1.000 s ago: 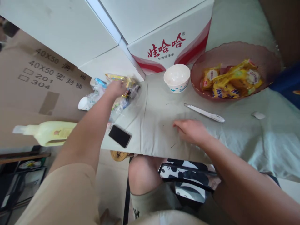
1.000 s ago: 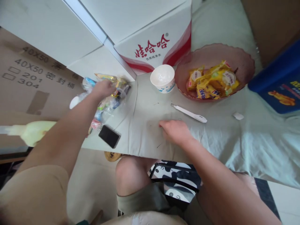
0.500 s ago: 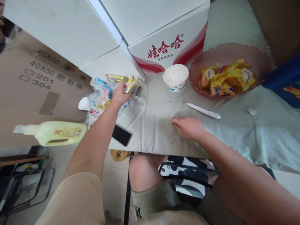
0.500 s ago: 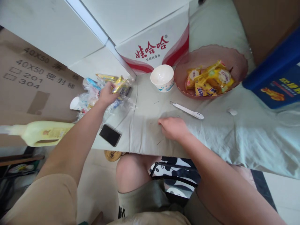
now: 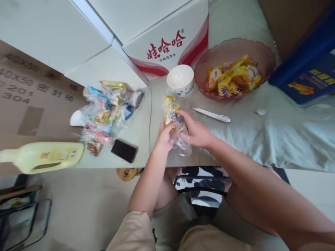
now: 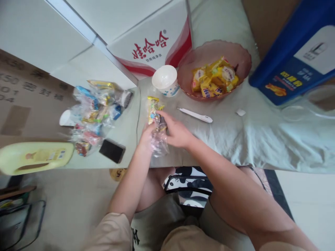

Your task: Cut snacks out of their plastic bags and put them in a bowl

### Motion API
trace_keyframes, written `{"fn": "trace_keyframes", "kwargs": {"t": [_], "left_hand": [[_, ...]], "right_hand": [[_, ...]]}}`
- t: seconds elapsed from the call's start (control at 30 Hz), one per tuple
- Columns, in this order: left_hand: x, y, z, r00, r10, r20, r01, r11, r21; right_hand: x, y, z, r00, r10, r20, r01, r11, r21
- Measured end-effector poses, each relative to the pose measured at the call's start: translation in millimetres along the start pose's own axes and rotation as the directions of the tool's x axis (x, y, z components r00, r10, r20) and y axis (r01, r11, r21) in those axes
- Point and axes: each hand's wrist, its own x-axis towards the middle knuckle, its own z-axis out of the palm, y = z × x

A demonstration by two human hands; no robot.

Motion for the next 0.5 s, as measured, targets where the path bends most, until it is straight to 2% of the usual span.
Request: {"fn": "trace_keyframes", "kwargs": {"t": [0.07, 0.13, 0.2, 0.27, 0.4, 0.5], "left_hand": [[5, -19, 5.6, 0.995, 0.055, 0.08, -0.051, 0.998, -0.045], [9, -25, 8.0, 0.991, 0.038, 0.129, -0.031, 0.998, -0.06], [15, -24, 9.1, 0.989, 0.004, 0.15, 0.004, 0.999, -0.049], [20, -21, 10.1, 0.985, 0.028, 0.168, -0.02, 0.999, -0.05], [25, -21, 10.8, 0.971, 0.131, 0.201, -0.12, 0.991, -0.066], [22, -22, 9.4, 0.968, 0.151, 0.198, -0.141, 0.988, -0.065]], "right_hand": [[-4, 4, 0, 1.0, 0.013, -0.015, -0.014, 0.998, -0.064], [-8, 6, -2, 0.999, 0.022, -0.031, -0.026, 0.991, -0.135], [-9, 4, -5, 0.999, 0.011, -0.033, -0.018, 0.978, -0.21], [-8, 1, -8, 0.999, 0.01, -0.031, -0.019, 0.959, -0.284], [-3, -7, -10, 0.982, 0.051, -0.184, -0.12, 0.914, -0.388], [0, -8, -8, 0.975, 0.001, -0.224, -0.089, 0.92, -0.381]]}}
